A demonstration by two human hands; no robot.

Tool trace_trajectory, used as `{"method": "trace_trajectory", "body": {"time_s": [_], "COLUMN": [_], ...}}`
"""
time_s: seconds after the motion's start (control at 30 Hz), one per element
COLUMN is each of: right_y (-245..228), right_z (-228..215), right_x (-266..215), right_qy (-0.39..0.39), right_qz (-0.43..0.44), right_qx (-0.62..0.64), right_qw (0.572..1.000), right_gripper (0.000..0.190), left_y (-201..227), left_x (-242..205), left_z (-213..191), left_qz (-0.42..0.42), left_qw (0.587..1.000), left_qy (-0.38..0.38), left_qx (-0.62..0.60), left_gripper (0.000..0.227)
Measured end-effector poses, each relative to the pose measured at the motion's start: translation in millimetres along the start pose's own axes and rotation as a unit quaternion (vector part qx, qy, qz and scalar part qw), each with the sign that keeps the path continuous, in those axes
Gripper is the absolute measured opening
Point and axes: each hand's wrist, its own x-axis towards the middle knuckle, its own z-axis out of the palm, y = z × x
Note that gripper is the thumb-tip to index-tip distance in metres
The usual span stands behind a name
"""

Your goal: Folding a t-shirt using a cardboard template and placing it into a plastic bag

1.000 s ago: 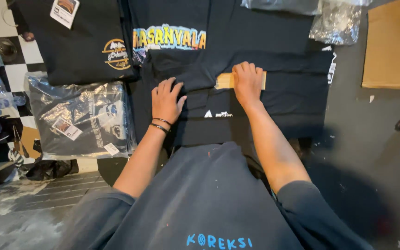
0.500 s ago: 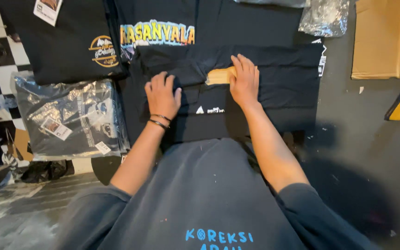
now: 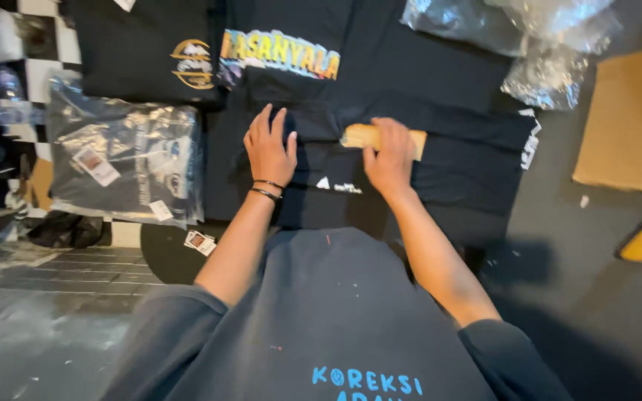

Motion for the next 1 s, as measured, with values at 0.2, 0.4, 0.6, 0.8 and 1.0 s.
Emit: {"method": "trace_trajectory", "body": {"time_s": [0.2, 0.4, 0.6, 0.8, 1.0], "right_y": [-66.6, -71.1, -72.7, -103.3, -113.5], "right_z": [27.8, 50.7, 63.5, 38.3, 30.1], "right_x": [44.8, 69.6, 60.8, 42.1, 32.2], "right_qy": [-0.021, -0.067, 0.051, 0.023, -0.1], "right_qz": [-0.003, 0.163, 0.152, 0.032, 0.005], "right_qx": [0.121, 0.132, 0.157, 0.033, -0.044], "right_qw": [0.992, 0.975, 0.974, 0.999, 0.994], "right_gripper": [0.038, 0.023, 0.023, 0.045, 0.059], "left_y": [-41.6, -60.6, -60.0, -47.7, -42.2], "left_x": [24.4, 47.3, 56.2, 63.1, 64.9], "left_z": [14.6, 25.0, 4.9, -25.2, -18.1], "left_qz": [-0.165, -0.16, -0.079, 0.093, 0.016], "left_qw": [0.98, 0.978, 0.994, 0.993, 0.982], "left_qy": [0.085, -0.026, 0.038, 0.065, -0.188], "left_qx": [-0.075, -0.128, -0.062, -0.043, 0.022], "left_gripper": [0.054, 0.052, 0.049, 0.063, 0.078]}}
